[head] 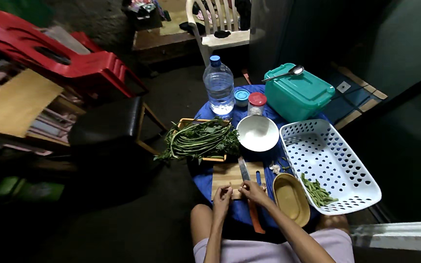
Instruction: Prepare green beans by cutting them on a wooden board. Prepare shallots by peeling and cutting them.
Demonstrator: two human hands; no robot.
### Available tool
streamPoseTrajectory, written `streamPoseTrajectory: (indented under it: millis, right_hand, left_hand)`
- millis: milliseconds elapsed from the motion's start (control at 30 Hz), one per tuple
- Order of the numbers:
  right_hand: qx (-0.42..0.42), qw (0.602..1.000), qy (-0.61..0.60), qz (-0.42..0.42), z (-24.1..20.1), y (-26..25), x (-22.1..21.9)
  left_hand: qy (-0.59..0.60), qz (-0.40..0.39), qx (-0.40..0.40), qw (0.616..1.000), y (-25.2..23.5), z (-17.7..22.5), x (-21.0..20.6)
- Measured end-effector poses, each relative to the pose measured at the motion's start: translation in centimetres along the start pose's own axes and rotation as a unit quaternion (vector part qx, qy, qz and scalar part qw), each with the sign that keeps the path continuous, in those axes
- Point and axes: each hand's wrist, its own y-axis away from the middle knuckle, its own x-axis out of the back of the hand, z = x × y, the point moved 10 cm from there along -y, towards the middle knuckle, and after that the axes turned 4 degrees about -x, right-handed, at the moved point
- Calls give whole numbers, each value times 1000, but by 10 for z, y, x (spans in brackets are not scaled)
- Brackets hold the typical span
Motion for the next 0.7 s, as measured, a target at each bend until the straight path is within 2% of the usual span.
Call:
streamPoseTrajectory:
  millis: [100,167,267,367,467,567,700]
  right_hand:
    - [7,996,83,19,-15,-5,-3]
    - [6,994,103,17,-19,-8,-7]
    - [-1,994,107,4,-17,-8,-9]
    - [-25,993,115,-12,-17,-3,-6]
    - [-53,993,101,5,-17,4,2]
    - [-85,991,104,18,-21,14,9]
    - [-73,989,117,45,-24,19,9]
  left_hand:
    - [-185,-12,-73,980,-11,7,-2]
    - [-229,-32,-87,969,-15,8,-9]
    - [-230,-38,-85,969,-18,3,-11]
    - [-167,-29,-47,984,-16,-7,-4]
    - [5,8,31,999,-7,-17,3]
    - [168,52,104,979,7,-24,9]
    - [200,71,117,970,20,-26,19]
